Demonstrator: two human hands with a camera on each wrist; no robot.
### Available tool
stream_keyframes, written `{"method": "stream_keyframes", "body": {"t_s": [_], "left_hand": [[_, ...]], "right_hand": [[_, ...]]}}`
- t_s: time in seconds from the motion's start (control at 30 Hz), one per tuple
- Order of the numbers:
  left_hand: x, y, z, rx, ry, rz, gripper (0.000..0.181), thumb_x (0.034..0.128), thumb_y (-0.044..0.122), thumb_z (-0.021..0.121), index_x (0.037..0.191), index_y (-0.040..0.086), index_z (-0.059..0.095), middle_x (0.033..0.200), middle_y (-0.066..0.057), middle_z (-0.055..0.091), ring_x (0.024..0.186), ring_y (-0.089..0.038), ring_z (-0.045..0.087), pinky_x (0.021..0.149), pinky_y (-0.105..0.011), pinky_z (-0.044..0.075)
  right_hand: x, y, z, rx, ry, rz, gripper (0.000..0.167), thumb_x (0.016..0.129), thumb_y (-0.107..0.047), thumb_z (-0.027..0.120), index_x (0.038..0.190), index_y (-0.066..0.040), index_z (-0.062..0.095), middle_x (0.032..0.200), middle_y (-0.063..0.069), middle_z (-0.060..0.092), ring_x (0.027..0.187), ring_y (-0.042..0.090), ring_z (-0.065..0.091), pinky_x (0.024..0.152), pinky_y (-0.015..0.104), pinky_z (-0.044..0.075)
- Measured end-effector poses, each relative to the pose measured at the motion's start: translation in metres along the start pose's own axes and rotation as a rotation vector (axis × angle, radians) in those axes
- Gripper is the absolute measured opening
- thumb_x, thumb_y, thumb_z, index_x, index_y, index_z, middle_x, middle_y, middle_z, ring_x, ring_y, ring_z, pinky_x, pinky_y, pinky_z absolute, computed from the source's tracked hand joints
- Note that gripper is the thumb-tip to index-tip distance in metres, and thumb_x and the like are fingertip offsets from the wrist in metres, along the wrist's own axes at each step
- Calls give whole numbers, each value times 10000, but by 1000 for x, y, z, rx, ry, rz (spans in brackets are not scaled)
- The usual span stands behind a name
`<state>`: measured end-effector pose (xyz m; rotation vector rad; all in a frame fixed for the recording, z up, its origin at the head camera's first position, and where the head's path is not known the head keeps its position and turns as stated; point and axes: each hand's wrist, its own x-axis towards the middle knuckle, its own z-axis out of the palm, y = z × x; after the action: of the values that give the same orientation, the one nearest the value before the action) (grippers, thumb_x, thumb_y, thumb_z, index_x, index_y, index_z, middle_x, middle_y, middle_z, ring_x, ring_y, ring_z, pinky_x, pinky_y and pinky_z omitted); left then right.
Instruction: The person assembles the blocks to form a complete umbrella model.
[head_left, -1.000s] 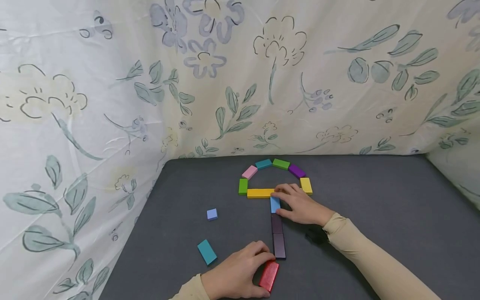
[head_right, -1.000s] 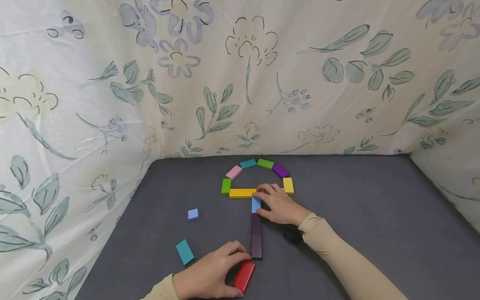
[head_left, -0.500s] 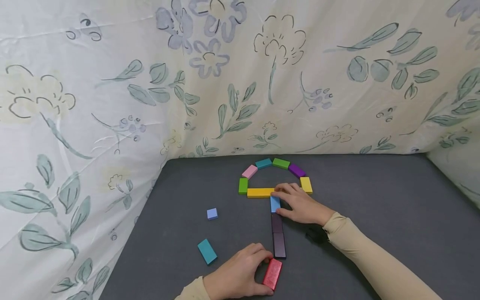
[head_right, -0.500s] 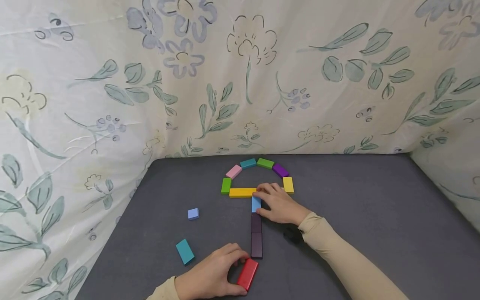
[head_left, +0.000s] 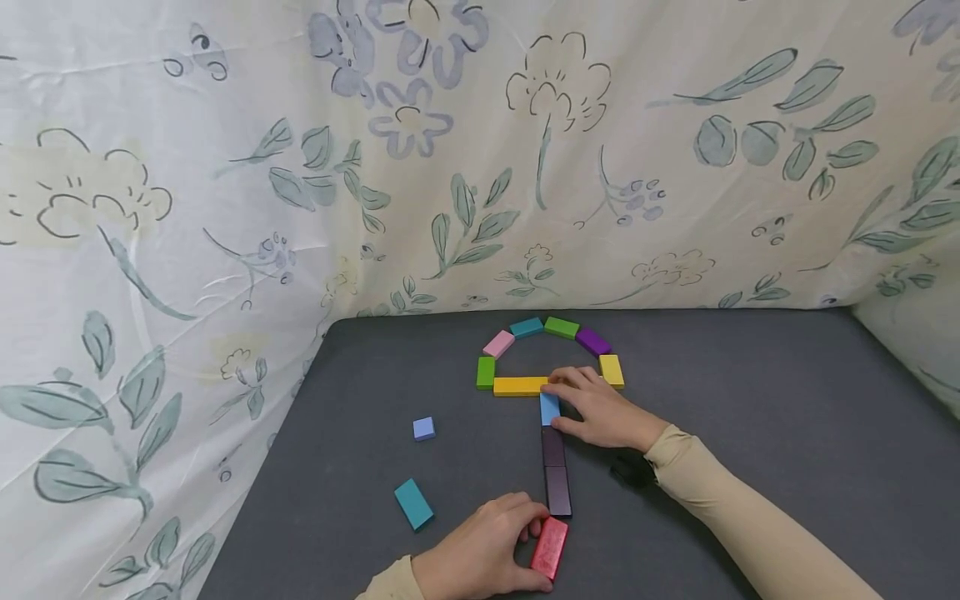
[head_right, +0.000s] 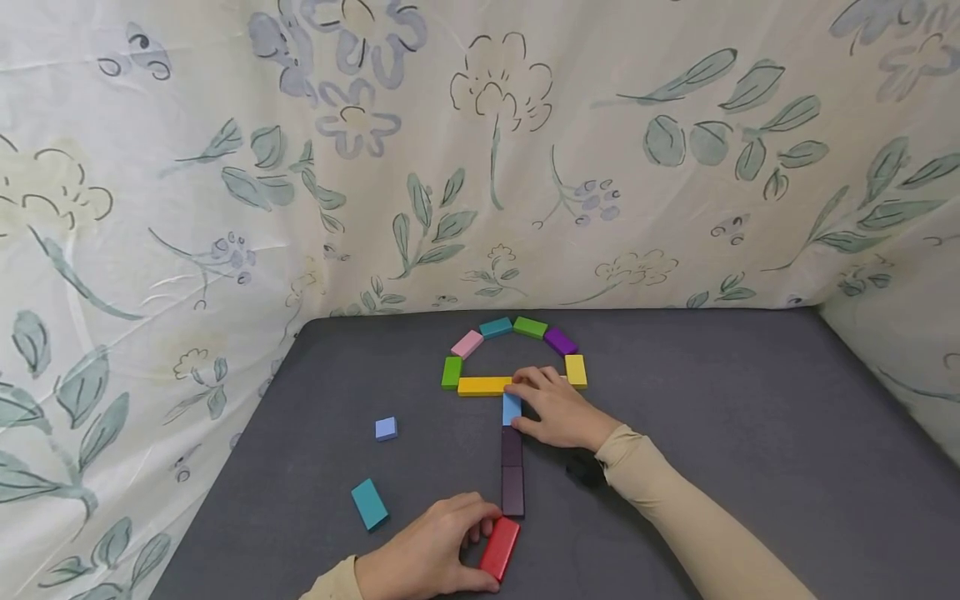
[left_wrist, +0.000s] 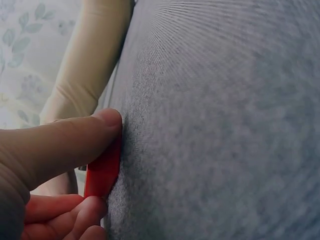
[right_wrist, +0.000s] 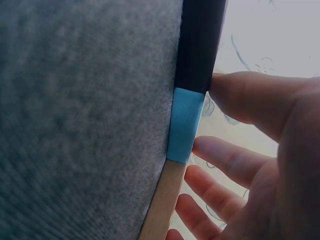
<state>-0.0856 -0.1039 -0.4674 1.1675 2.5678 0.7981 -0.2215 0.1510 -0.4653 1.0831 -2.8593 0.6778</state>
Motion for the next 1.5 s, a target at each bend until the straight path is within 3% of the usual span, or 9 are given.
{"method": "stream_keyframes", "body": {"t_s": [0.67, 1.27, 1.5], "left_hand": [[0, -1, 6, 25, 55, 61, 512, 820, 382, 903, 1175, 100, 665, 921, 133, 562, 793, 88, 484, 703, -27, 398], [2, 1, 4, -1, 26, 11, 495, 838, 385, 885, 1184, 113, 660, 903, 150, 527, 789, 88, 476, 693, -59, 419], [1, 1, 6, -11, 37, 26, 504, 827, 385, 896, 1180, 110, 663, 895, 141, 540, 780, 92, 480, 691, -44, 414]], "right_hand": [[0, 0, 3, -10, 5, -2, 496, 996, -278, 715, 1430, -59, 617, 1466, 149, 515, 1299, 355, 454, 1060, 585, 450], [1, 2, 3, 5, -2, 11, 517, 985, -264, 725, 1440, -50, 607, 1478, 150, 506, 1313, 350, 444, 1079, 573, 444], [1, 2, 4, 0, 10, -4, 503, 981, -247, 731, 1429, -48, 615, 1466, 156, 509, 1294, 355, 452, 1058, 586, 448]]}}
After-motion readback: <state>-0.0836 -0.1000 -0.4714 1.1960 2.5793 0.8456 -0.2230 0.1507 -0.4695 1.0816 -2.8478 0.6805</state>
